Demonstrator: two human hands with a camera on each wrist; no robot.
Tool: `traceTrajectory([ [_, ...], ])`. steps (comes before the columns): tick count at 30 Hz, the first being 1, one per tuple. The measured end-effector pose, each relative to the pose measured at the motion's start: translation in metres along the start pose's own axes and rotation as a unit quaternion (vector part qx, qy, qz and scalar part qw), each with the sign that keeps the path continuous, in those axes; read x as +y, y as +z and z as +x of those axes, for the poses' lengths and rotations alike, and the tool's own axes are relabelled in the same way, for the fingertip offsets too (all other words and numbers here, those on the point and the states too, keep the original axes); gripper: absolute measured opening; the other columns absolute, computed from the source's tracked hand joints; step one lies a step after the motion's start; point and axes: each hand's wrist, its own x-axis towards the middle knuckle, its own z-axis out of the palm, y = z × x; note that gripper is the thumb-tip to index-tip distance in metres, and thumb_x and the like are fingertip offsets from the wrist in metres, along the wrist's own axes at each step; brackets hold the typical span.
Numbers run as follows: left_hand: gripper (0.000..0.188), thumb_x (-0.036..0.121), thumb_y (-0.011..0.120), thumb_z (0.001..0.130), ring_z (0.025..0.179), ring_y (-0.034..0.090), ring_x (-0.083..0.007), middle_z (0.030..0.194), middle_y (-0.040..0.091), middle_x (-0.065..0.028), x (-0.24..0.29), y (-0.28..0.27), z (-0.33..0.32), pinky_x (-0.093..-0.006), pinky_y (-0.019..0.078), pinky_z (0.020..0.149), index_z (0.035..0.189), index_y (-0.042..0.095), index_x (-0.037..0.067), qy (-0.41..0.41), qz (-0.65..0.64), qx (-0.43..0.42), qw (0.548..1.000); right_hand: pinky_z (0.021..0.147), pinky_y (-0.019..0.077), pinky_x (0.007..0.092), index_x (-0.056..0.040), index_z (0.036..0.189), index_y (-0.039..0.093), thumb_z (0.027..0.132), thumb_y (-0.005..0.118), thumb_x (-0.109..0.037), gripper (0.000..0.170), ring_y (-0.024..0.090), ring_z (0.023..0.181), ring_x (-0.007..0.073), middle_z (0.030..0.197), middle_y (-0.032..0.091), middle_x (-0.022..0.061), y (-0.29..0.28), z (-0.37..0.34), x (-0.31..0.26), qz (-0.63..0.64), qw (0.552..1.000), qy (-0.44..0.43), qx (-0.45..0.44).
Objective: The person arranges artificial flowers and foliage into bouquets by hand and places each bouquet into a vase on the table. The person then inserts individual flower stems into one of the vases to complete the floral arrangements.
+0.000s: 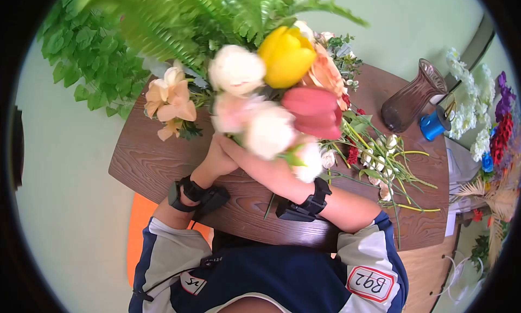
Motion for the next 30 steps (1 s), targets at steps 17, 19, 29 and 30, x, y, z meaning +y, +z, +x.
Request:
traceTrajectory([
  [17, 0.070, 0.005, 0.070, 0.070, 0.062, 0.056, -0.0080, 0.102, 0.055, -0.0081, 0.012, -0.004, -0.004, -0.0196, 0.0426, 0.045, 0.130, 0.034, 0.004, -0.264, -0.242, 0.092, 0.929, 0.068, 0.0477, 0.0280, 0.0002, 0.089, 0.062, 0.077, 0.060, -0.007, 0.014, 0.063, 0.074, 0.0163, 0.081, 0.065, 0.0082, -0.005, 0.022, 0.000, 0.245, 0.949, 0.182, 0.073],
  [19, 0.081, 0.005, 0.070, 0.065, 0.049, 0.049, -0.0058, 0.087, 0.055, -0.0035, -0.024, -0.011, -0.002, -0.0175, 0.0359, 0.037, 0.134, 0.029, 0.004, 0.028, -0.054, -0.034, 0.998, 0.065, 0.0491, 0.0275, 0.0003, 0.097, 0.059, 0.076, 0.058, -0.005, 0.022, 0.064, 0.077, 0.0175, 0.080, 0.065, 0.0073, -0.005, 0.017, 0.000, 0.166, 0.977, 0.120, 0.051],
  [29, 0.051, 0.011, 0.069, 0.073, 0.069, 0.056, -0.0123, 0.089, 0.059, -0.0049, -0.001, -0.011, -0.008, -0.0261, 0.0456, 0.057, 0.117, 0.044, 0.003, 0.045, -0.120, -0.015, 0.992, 0.079, 0.0466, 0.0291, 0.0030, 0.114, 0.047, 0.077, 0.063, -0.005, 0.041, 0.059, 0.093, 0.0179, 0.103, 0.058, 0.0133, -0.014, 0.021, -0.015, 0.198, 0.972, 0.109, -0.065],
  [30, 0.039, 0.009, 0.069, 0.076, 0.083, 0.060, -0.0196, 0.092, 0.060, -0.0075, -0.002, -0.013, -0.007, -0.0347, 0.0509, 0.069, 0.110, 0.052, 0.004, 0.130, -0.077, -0.005, 0.989, 0.079, 0.0466, 0.0291, 0.0030, 0.114, 0.047, 0.077, 0.063, -0.005, 0.041, 0.059, 0.093, 0.0179, 0.103, 0.058, 0.0133, -0.011, 0.019, -0.010, 0.199, 0.972, 0.109, -0.064],
])
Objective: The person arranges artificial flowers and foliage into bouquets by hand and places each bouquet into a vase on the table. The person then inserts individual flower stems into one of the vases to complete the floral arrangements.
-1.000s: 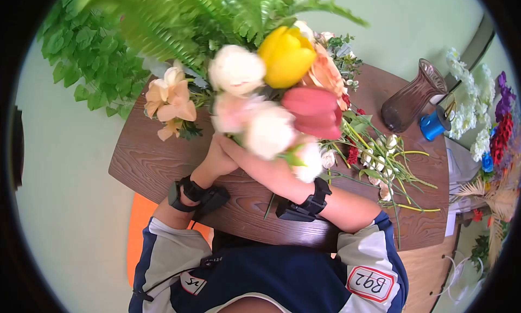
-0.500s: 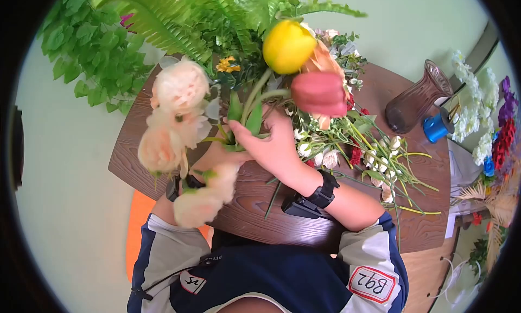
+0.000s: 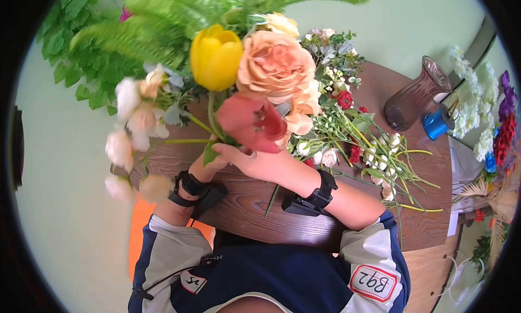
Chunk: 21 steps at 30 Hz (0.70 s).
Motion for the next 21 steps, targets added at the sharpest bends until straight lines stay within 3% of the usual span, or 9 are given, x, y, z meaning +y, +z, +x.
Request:
traceTrajectory([
  [1, 0.039, 0.009, 0.069, 0.076, 0.083, 0.060, -0.0196, 0.092, 0.060, -0.0075, 0.003, -0.003, -0.002, -0.0347, 0.0509, 0.069, 0.110, 0.052, 0.004, -0.001, 0.001, -0.001, 1.000, 0.077, 0.0472, 0.0275, 0.0031, 0.116, 0.045, 0.078, 0.063, -0.005, 0.043, 0.058, 0.094, 0.0169, 0.104, 0.058, 0.0136, 0.002, -0.001, 0.011, 0.035, 0.999, -0.021, -0.002],
  [2, 0.037, 0.010, 0.070, 0.075, 0.075, 0.061, -0.0188, 0.086, 0.060, -0.0083, 0.010, -0.005, -0.001, -0.0324, 0.0511, 0.063, 0.107, 0.052, 0.004, -0.140, -0.004, 0.001, 0.990, 0.075, 0.0478, 0.0259, 0.0032, 0.119, 0.043, 0.079, 0.063, -0.005, 0.046, 0.058, 0.095, 0.0159, 0.104, 0.057, 0.0139, 0.003, -0.001, 0.015, 0.070, 0.997, -0.042, -0.004],
  [3, 0.036, 0.010, 0.071, 0.074, 0.067, 0.061, -0.0180, 0.080, 0.060, -0.0090, 0.014, -0.006, -0.001, -0.0301, 0.0512, 0.056, 0.104, 0.052, 0.004, -0.276, -0.009, 0.001, 0.961, 0.069, 0.0476, 0.0220, 0.0028, 0.122, 0.040, 0.080, 0.063, -0.004, 0.049, 0.058, 0.094, 0.0144, 0.103, 0.057, 0.0143, -0.003, -0.004, 0.016, 0.040, 0.994, 0.079, -0.065],
  [6, 0.027, 0.009, 0.068, 0.076, 0.055, 0.059, -0.0171, 0.070, 0.057, -0.0089, -0.002, -0.009, 0.008, -0.0266, 0.0487, 0.046, 0.097, 0.051, 0.005, -0.151, -0.140, -0.029, 0.978, 0.072, 0.0476, 0.0278, 0.0038, 0.119, 0.043, 0.078, 0.067, -0.010, 0.049, 0.059, 0.093, 0.0204, 0.102, 0.057, 0.0178, -0.011, 0.003, 0.016, -0.075, 0.996, 0.020, -0.044],
  [7, 0.022, 0.009, 0.066, 0.078, 0.054, 0.059, -0.0166, 0.067, 0.057, -0.0076, -0.009, -0.013, 0.010, -0.0265, 0.0483, 0.046, 0.092, 0.049, 0.005, -0.172, -0.203, -0.052, 0.963, 0.077, 0.0452, 0.0345, 0.0040, 0.116, 0.047, 0.075, 0.068, -0.016, 0.050, 0.058, 0.093, 0.0273, 0.099, 0.058, 0.0201, -0.014, 0.008, 0.015, -0.215, 0.959, -0.177, 0.055],
  [11, 0.019, 0.010, 0.063, 0.080, 0.041, 0.047, -0.0115, 0.052, 0.047, -0.0020, 0.004, -0.020, 0.018, -0.0220, 0.0388, 0.039, 0.082, 0.045, 0.005, -0.227, -0.284, -0.017, 0.931, 0.079, 0.0425, 0.0402, 0.0019, 0.104, 0.053, 0.073, 0.069, -0.028, 0.046, 0.056, 0.090, 0.0312, 0.088, 0.057, 0.0150, -0.033, 0.000, -0.014, -0.346, 0.933, -0.059, -0.079],
  [13, 0.020, 0.008, 0.063, 0.079, 0.039, 0.043, -0.0103, 0.053, 0.044, -0.0012, -0.002, -0.024, 0.019, -0.0217, 0.0358, 0.037, 0.080, 0.043, 0.006, -0.201, -0.306, -0.019, 0.930, 0.077, 0.0433, 0.0391, 0.0006, 0.100, 0.054, 0.071, 0.069, -0.033, 0.047, 0.055, 0.088, 0.0314, 0.084, 0.056, 0.0139, -0.045, -0.023, -0.034, -0.548, 0.811, 0.006, -0.205],
  [14, 0.021, 0.006, 0.062, 0.079, 0.037, 0.039, -0.0091, 0.053, 0.041, -0.0004, -0.005, -0.026, 0.017, -0.0214, 0.0328, 0.035, 0.078, 0.041, 0.007, -0.178, -0.326, -0.019, 0.928, 0.077, 0.0440, 0.0376, -0.0003, 0.103, 0.054, 0.070, 0.070, -0.035, 0.050, 0.056, 0.090, 0.0311, 0.088, 0.057, 0.0149, -0.054, -0.029, -0.047, -0.522, 0.815, 0.046, -0.247],
  [21, 0.024, -0.006, 0.057, 0.075, 0.035, 0.032, -0.0060, 0.056, 0.037, 0.0011, -0.005, -0.022, 0.016, -0.0189, 0.0267, 0.032, 0.070, 0.038, 0.008, -0.174, -0.241, 0.097, 0.950, 0.074, 0.0458, 0.0403, 0.0015, 0.100, 0.052, 0.059, 0.076, -0.021, 0.053, 0.057, 0.089, 0.0346, 0.092, 0.058, 0.0183, -0.112, -0.029, -0.065, -0.585, 0.784, 0.192, -0.077],
])
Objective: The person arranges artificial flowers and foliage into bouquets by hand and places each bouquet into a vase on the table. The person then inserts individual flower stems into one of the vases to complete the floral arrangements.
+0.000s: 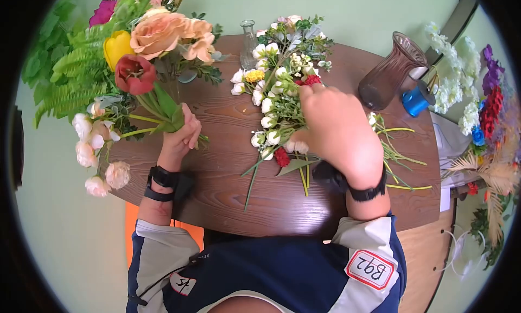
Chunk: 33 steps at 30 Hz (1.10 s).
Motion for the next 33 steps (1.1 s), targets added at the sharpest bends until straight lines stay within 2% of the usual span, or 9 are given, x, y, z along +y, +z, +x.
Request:
traceTrajectory([
  [5, 0.024, 0.002, 0.058, 0.078, 0.034, 0.029, -0.0070, 0.048, 0.033, 0.0025, -0.002, 0.000, 0.002, -0.0186, 0.0227, 0.034, 0.071, 0.036, 0.009, 0.010, 0.014, 0.000, 1.000, 0.070, 0.0486, 0.0411, 0.0012, 0.094, 0.054, 0.052, 0.079, -0.021, 0.054, 0.059, 0.081, 0.0357, 0.085, 0.061, 0.0184, 0.032, 0.031, 0.035, -0.041, 0.993, 0.069, -0.087],
  [7, 0.022, 0.000, 0.055, 0.078, 0.034, 0.029, -0.0072, 0.049, 0.033, 0.0023, -0.002, -0.003, 0.003, -0.0189, 0.0234, 0.035, 0.072, 0.036, 0.008, 0.012, -0.010, -0.001, 1.000, 0.069, 0.0486, 0.0413, 0.0008, 0.093, 0.055, 0.055, 0.076, -0.015, 0.046, 0.060, 0.080, 0.0359, 0.086, 0.062, 0.0193, 0.051, 0.053, 0.049, -0.022, 0.978, 0.079, -0.190],
  [11, 0.021, 0.000, 0.054, 0.079, 0.035, 0.029, -0.0073, 0.050, 0.033, 0.0018, 0.000, -0.002, 0.001, -0.0192, 0.0241, 0.035, 0.072, 0.036, 0.008, 0.015, 0.013, -0.002, 1.000, 0.070, 0.0483, 0.0415, 0.0013, 0.092, 0.056, 0.057, 0.069, -0.009, 0.038, 0.060, 0.080, 0.0373, 0.085, 0.062, 0.0207, 0.050, 0.058, 0.056, -0.008, 0.975, 0.053, -0.218],
  [13, 0.022, -0.001, 0.054, 0.079, 0.036, 0.029, -0.0072, 0.051, 0.034, 0.0015, 0.000, -0.001, 0.000, -0.0193, 0.0242, 0.035, 0.072, 0.036, 0.008, 0.015, 0.020, -0.003, 1.000, 0.069, 0.0476, 0.0412, 0.0023, 0.089, 0.056, 0.058, 0.064, -0.006, 0.033, 0.059, 0.079, 0.0387, 0.080, 0.061, 0.0217, 0.033, 0.046, 0.055, 0.023, 0.998, -0.029, -0.047],
  [18, 0.022, 0.000, 0.056, 0.079, 0.037, 0.029, -0.0070, 0.052, 0.034, 0.0016, 0.001, 0.005, 0.000, -0.0190, 0.0258, 0.036, 0.071, 0.037, 0.008, 0.021, 0.033, 0.012, 0.999, 0.069, 0.0473, 0.0411, -0.0006, 0.096, 0.058, 0.062, 0.064, -0.005, 0.035, 0.060, 0.079, 0.0362, 0.079, 0.060, 0.0225, -0.013, 0.016, 0.037, 0.101, 0.985, -0.024, 0.141],
  [23, 0.022, -0.001, 0.056, 0.080, 0.037, 0.029, -0.0067, 0.053, 0.034, 0.0015, 0.001, 0.006, 0.001, -0.0187, 0.0275, 0.036, 0.071, 0.037, 0.007, 0.031, 0.046, 0.038, 0.998, 0.069, 0.0481, 0.0338, -0.0023, 0.105, 0.057, 0.066, 0.070, -0.009, 0.042, 0.062, 0.077, 0.0315, 0.085, 0.063, 0.0186, -0.012, 0.020, 0.032, 0.210, 0.893, -0.003, 0.397],
  [29, 0.024, -0.002, 0.061, 0.077, 0.036, 0.037, -0.0085, 0.050, 0.038, 0.0014, -0.002, 0.005, 0.000, -0.0204, 0.0274, 0.035, 0.065, 0.042, 0.007, 0.036, 0.027, 0.063, 0.997, 0.063, 0.0467, 0.0297, -0.0011, 0.109, 0.053, 0.069, 0.074, -0.014, 0.046, 0.061, 0.070, 0.0248, 0.083, 0.062, 0.0185, 0.009, 0.039, 0.037, 0.132, 0.893, 0.079, 0.422],
  [31, 0.023, -0.003, 0.057, 0.079, 0.038, 0.033, -0.0082, 0.053, 0.036, 0.0007, -0.003, 0.005, -0.001, -0.0196, 0.0295, 0.036, 0.067, 0.039, 0.007, 0.034, 0.056, 0.044, 0.997, 0.064, 0.0461, 0.0277, -0.0004, 0.110, 0.052, 0.070, 0.074, -0.014, 0.048, 0.060, 0.070, 0.0178, 0.082, 0.062, 0.0157, 0.017, 0.050, 0.042, 0.321, 0.849, 0.064, 0.415],
  [33, 0.024, -0.004, 0.057, 0.078, 0.038, 0.035, -0.0087, 0.053, 0.037, 0.0002, -0.002, 0.007, -0.001, -0.0202, 0.0304, 0.036, 0.066, 0.040, 0.007, 0.043, 0.050, 0.042, 0.997, 0.066, 0.0452, 0.0247, 0.0016, 0.111, 0.051, 0.072, 0.073, -0.014, 0.047, 0.058, 0.075, 0.0128, 0.085, 0.063, 0.0112, 0.024, 0.057, 0.039, 0.363, 0.833, 0.080, 0.409],
])
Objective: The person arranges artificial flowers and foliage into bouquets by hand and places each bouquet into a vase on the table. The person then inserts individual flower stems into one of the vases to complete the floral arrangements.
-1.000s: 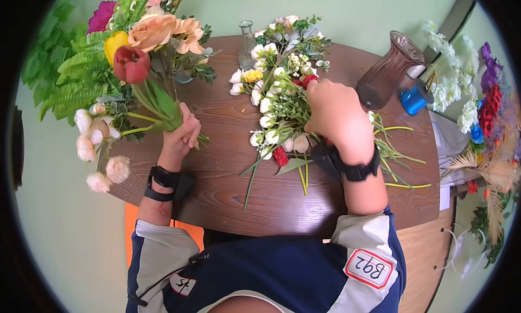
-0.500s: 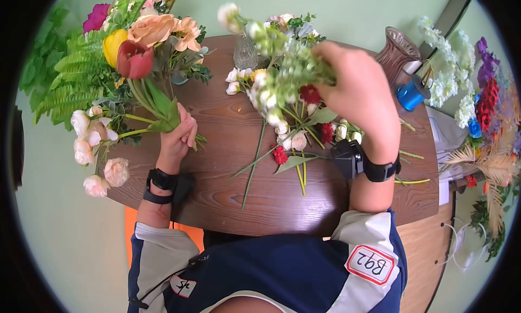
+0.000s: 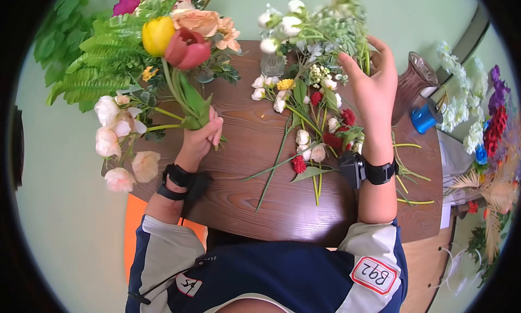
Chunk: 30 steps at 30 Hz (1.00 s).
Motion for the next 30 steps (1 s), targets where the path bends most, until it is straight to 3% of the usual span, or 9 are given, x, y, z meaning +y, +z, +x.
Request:
traceTrajectory([
  [2, 0.022, -0.005, 0.058, 0.076, 0.038, 0.036, -0.0086, 0.053, 0.038, -0.0001, 0.001, 0.001, 0.000, -0.0206, 0.0310, 0.035, 0.068, 0.042, 0.006, -0.001, 0.003, -0.004, 1.000, 0.070, 0.0448, 0.0235, 0.0044, 0.112, 0.049, 0.075, 0.072, -0.014, 0.047, 0.057, 0.079, 0.0128, 0.090, 0.062, 0.0088, 0.015, -0.003, 0.003, 0.208, 0.972, 0.098, 0.042],
  [7, 0.020, -0.005, 0.059, 0.076, 0.038, 0.037, -0.0082, 0.054, 0.040, -0.0006, 0.002, 0.001, 0.000, -0.0207, 0.0315, 0.035, 0.070, 0.044, 0.005, 0.000, -0.005, -0.001, 1.000, 0.068, 0.0438, 0.0232, 0.0024, 0.109, 0.053, 0.078, 0.068, -0.012, 0.038, 0.054, 0.079, 0.0089, 0.089, 0.060, 0.0053, 0.028, -0.008, 0.012, 0.126, 0.984, 0.063, -0.112],
  [9, 0.019, -0.004, 0.060, 0.076, 0.038, 0.038, -0.0082, 0.054, 0.041, -0.0006, 0.002, 0.001, -0.001, -0.0207, 0.0315, 0.035, 0.070, 0.044, 0.005, 0.003, -0.005, -0.003, 1.000, 0.059, 0.0402, 0.0208, -0.0015, 0.108, 0.055, 0.080, 0.065, -0.013, 0.031, 0.050, 0.072, 0.0043, 0.085, 0.059, 0.0009, 0.026, -0.011, 0.007, 0.159, 0.948, 0.194, -0.195],
  [14, 0.022, -0.005, 0.062, 0.076, 0.038, 0.040, -0.0070, 0.053, 0.043, 0.0008, 0.003, 0.000, 0.000, -0.0210, 0.0343, 0.034, 0.065, 0.046, 0.007, 0.003, -0.017, 0.003, 1.000, 0.051, 0.0339, 0.0180, -0.0055, 0.107, 0.057, 0.086, 0.059, -0.024, 0.029, 0.047, 0.064, 0.0037, 0.081, 0.056, -0.0037, 0.030, -0.017, -0.010, 0.247, 0.922, 0.245, -0.172],
  [19, 0.022, -0.004, 0.062, 0.076, 0.038, 0.040, -0.0074, 0.053, 0.043, 0.0005, 0.001, 0.000, 0.000, -0.0210, 0.0339, 0.034, 0.065, 0.046, 0.007, 0.006, -0.013, -0.006, 1.000, 0.053, 0.0362, 0.0238, -0.0015, 0.116, 0.048, 0.090, 0.036, -0.053, 0.059, 0.049, 0.065, 0.0125, 0.090, 0.057, 0.0050, 0.026, -0.016, -0.006, 0.439, 0.806, 0.318, -0.239],
  [23, 0.019, -0.005, 0.058, 0.077, 0.039, 0.036, -0.0077, 0.056, 0.040, -0.0006, -0.002, 0.001, 0.000, -0.0202, 0.0325, 0.035, 0.070, 0.043, 0.005, 0.013, -0.002, -0.005, 1.000, 0.055, 0.0381, 0.0273, 0.0013, 0.117, 0.044, 0.092, 0.021, -0.054, 0.065, 0.051, 0.066, 0.0204, 0.095, 0.059, 0.0110, 0.026, -0.019, 0.002, 0.563, 0.710, 0.356, -0.231],
  [27, 0.018, -0.005, 0.058, 0.077, 0.040, 0.037, -0.0074, 0.058, 0.041, -0.0009, -0.002, -0.001, -0.001, -0.0200, 0.0330, 0.035, 0.072, 0.043, 0.004, 0.014, 0.003, -0.017, 1.000, 0.062, 0.0398, 0.0294, 0.0012, 0.121, 0.042, 0.092, 0.023, -0.053, 0.064, 0.054, 0.071, 0.0211, 0.100, 0.058, 0.0126, 0.034, -0.029, 0.007, 0.585, 0.691, 0.383, -0.182],
  [29, 0.016, -0.004, 0.058, 0.078, 0.041, 0.038, -0.0075, 0.058, 0.040, -0.0009, -0.001, 0.001, -0.001, -0.0201, 0.0337, 0.036, 0.076, 0.044, 0.004, 0.012, -0.008, -0.010, 1.000, 0.073, 0.0420, 0.0308, 0.0025, 0.128, 0.037, 0.092, 0.035, -0.044, 0.059, 0.052, 0.094, 0.0231, 0.119, 0.049, 0.0143, 0.042, -0.035, -0.002, 0.457, 0.785, 0.404, -0.108],
  [30, 0.016, -0.004, 0.058, 0.078, 0.041, 0.038, -0.0075, 0.058, 0.040, -0.0009, -0.003, 0.000, -0.001, -0.0201, 0.0337, 0.036, 0.076, 0.044, 0.004, 0.011, -0.008, -0.010, 1.000, 0.073, 0.0420, 0.0308, 0.0025, 0.128, 0.037, 0.092, 0.035, -0.044, 0.059, 0.052, 0.094, 0.0231, 0.119, 0.049, 0.0143, 0.045, -0.039, -0.008, 0.457, 0.785, 0.404, -0.107],
])
